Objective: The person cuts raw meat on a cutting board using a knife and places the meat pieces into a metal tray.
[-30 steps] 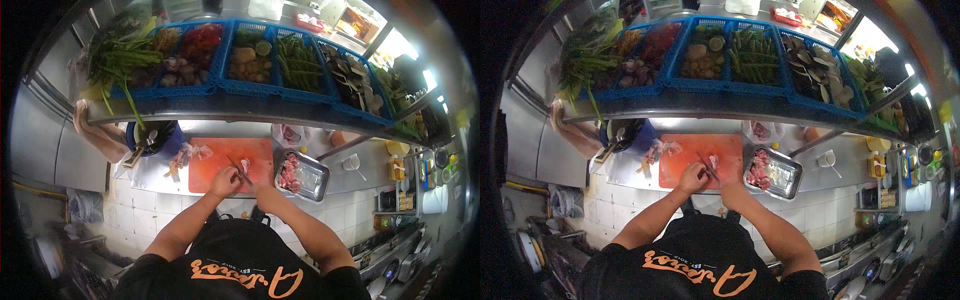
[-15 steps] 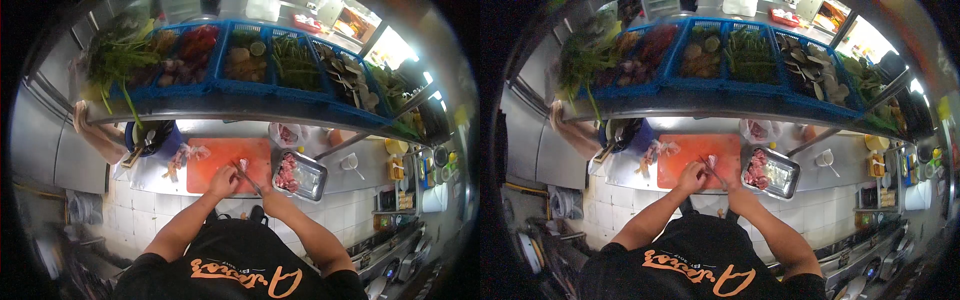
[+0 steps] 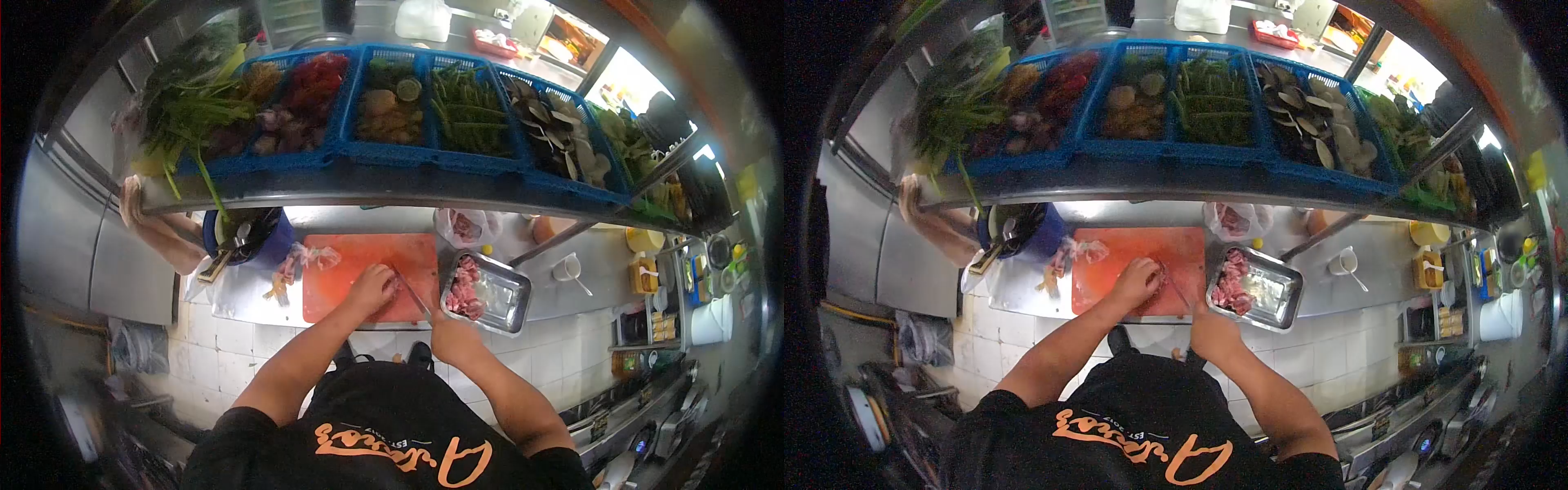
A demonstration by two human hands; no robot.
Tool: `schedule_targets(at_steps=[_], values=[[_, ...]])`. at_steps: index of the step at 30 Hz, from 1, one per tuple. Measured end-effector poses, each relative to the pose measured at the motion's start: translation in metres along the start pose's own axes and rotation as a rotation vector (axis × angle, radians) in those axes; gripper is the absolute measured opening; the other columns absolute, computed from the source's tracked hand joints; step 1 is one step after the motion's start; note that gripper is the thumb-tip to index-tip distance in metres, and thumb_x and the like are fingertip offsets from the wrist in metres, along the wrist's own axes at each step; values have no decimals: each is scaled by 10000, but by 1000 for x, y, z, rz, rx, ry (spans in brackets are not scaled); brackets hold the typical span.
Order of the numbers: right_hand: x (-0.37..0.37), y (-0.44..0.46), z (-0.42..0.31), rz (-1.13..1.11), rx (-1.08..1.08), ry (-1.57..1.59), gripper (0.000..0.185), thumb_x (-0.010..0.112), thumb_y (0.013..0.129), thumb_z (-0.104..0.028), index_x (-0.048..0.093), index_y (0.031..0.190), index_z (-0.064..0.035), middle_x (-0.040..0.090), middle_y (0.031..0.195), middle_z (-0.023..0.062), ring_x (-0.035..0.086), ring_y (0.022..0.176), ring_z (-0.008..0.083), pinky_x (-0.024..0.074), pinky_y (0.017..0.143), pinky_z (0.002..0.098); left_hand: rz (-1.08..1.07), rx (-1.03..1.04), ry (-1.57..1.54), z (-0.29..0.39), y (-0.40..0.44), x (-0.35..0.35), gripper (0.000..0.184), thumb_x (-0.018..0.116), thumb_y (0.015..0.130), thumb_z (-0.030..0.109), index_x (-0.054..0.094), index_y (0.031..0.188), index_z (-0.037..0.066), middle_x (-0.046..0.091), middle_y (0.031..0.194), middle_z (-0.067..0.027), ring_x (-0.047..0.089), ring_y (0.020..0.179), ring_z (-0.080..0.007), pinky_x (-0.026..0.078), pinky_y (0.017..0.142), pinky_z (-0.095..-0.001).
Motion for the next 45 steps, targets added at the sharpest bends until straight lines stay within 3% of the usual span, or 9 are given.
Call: schedule_targets(at_steps=[14,19,25,28,31,34,37,41,45], values=[[60,100,8,78,-122,53,337,500,922,-137,511,1192,64,709,960,287,708,869,466,559,760,558,-9,78,-91,7,-3,-5,176,664,817,131,646,964,36,633,966,-147,592,967,-367,491,876,-459],[-14,34,-19,-56,-130,-71,385,517,916,-128,477,1256,46,718,954,266,712,875,451,561,763,551,174,-26,-119,10,-9,-15,154,663,834,131,620,948,36,619,973,-167,590,945,-391,479,853,-477],[14,14,-2,-102,-43,7,394,504,913,-108,457,1265,61,702,955,296,702,919,461,551,783,563,129,-45,-119,-1,-9,-8,142,643,829,103,610,946,31,613,977,-178,591,953,-397,479,857,-489],[61,52,3,-63,-168,71,391,486,912,-90,454,1267,72,697,966,309,700,920,468,548,793,570,90,0,-69,-10,-9,2,137,636,827,112,613,941,41,616,978,-170,591,958,-390,480,854,-488],[77,95,-3,215,-195,36,353,505,900,-79,470,1218,69,697,954,313,704,903,460,551,791,566,-47,55,-67,-12,-8,9,155,638,831,136,613,955,45,617,997,-163,589,971,-385,480,855,-482],[56,116,-9,106,-125,61,313,527,892,-70,469,1172,58,699,912,311,710,838,460,557,755,562,-77,124,-41,-5,-10,4,163,636,838,151,607,962,49,611,1007,-167,589,959,-383,479,857,-478],[23,99,-10,72,-243,-76,296,539,888,-67,458,1145,54,699,882,310,712,785,463,562,727,556,-20,-93,-151,0,-12,-7,162,634,846,151,600,965,47,600,998,-176,588,951,-382,482,862,-476],[-29,34,-32,-274,-158,-47,329,525,886,-55,438,1177,72,700,889,315,715,813,458,561,722,546,113,-139,-117,-2,-17,-9,142,625,849,139,601,944,36,587,979,-181,588,974,-381,486,873,-477],[16,19,-13,-229,-61,-16,356,506,887,-56,428,1205,82,701,902,310,708,857,462,552,740,550,69,-89,-25,-8,-16,0,140,624,845,135,615,935,27,588,972,-176,587,985,-378,487,876,-480]])
Point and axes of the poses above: each hand's wrist, its own y-axis towards the middle knuckle, its own x-axis out of the palm, z = x × y, the point moved 7 cm from there along y, towards the middle knuckle
